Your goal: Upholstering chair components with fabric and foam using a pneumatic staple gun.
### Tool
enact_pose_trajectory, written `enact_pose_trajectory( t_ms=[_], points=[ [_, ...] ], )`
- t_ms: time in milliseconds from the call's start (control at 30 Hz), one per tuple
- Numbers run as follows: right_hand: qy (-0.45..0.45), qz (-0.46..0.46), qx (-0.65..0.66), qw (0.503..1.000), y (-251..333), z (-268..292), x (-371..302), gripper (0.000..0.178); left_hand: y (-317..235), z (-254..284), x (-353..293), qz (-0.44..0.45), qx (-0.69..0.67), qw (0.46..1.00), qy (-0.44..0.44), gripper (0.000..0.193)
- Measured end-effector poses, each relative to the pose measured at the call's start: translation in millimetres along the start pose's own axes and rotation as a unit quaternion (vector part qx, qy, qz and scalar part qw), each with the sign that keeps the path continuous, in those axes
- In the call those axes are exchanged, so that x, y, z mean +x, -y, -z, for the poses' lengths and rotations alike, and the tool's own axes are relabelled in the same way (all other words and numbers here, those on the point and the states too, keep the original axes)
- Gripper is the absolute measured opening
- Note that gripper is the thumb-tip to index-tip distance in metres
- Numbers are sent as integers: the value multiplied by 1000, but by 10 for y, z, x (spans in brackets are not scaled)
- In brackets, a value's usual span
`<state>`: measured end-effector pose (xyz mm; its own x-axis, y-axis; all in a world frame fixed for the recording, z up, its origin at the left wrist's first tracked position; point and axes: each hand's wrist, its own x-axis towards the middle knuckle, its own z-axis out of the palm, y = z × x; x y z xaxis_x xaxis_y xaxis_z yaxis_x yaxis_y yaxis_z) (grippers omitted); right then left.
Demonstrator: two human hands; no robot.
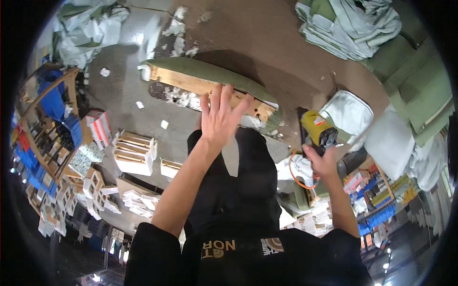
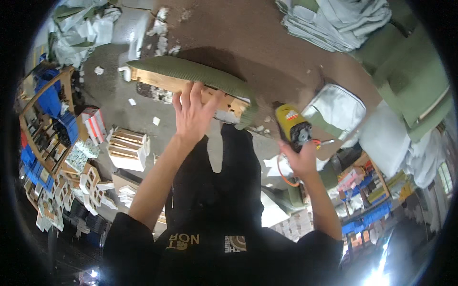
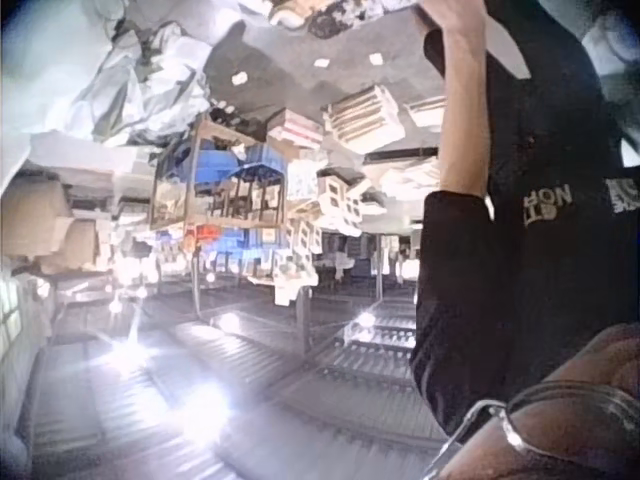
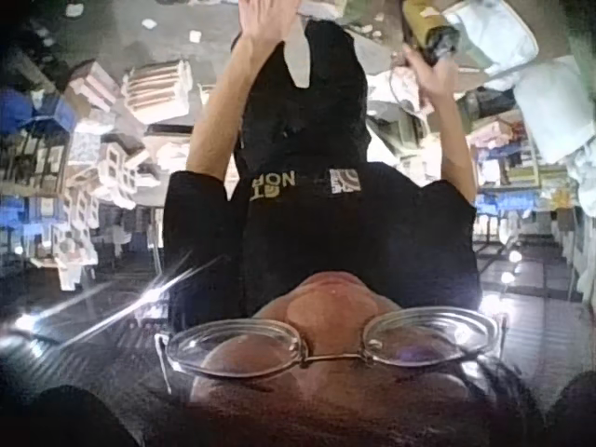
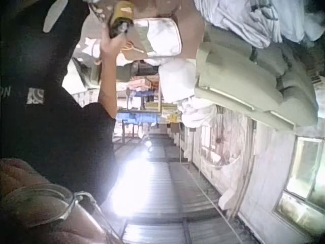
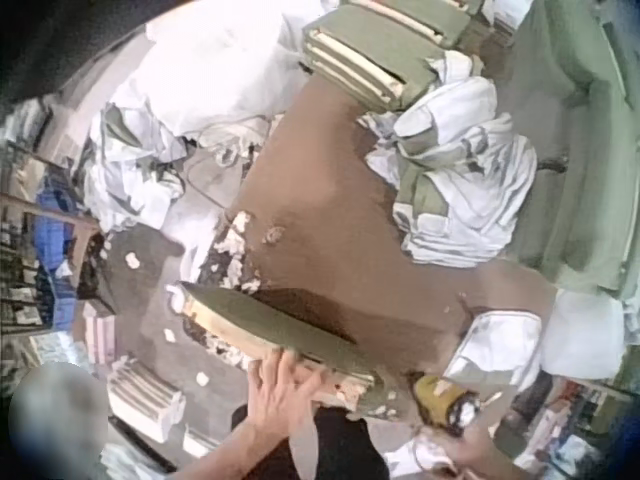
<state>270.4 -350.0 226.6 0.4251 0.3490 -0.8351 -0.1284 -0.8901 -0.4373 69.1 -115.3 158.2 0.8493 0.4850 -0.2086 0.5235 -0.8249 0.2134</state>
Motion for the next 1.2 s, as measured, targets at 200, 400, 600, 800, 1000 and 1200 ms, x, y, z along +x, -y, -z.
enact_pose_trajectory(
  t_ms=[200, 400, 600, 800, 1000, 1200],
  points=[
    [-28, 46, -123, 991, -141, 8, 815, 35, 57, 28, 81, -68, -13, 998, -1, 29],
    [-43, 203, -63, 976, -268, -657, 1441, 63, -584, -141, -869, -121, -73, 990, 30, 19],
    [-74, 127, -80, 986, -350, -1428, 1652, 74, -927, -546, -1273, -154, -148, 977, 19, 26],
    [28, 87, -96, 991, -855, -1536, 1840, 64, -415, -252, -1317, 252, -249, 935, -20, 51],
    [58, 23, 105, 992, -275, -1661, 1133, 48, 327, -336, -1283, 288, -355, 887, -62, 60],
    [-47, 270, -265, 924, 335, -2345, 279, 69, 287, -479, -1483, 310, -479, 799, -191, 45]
  ],
)
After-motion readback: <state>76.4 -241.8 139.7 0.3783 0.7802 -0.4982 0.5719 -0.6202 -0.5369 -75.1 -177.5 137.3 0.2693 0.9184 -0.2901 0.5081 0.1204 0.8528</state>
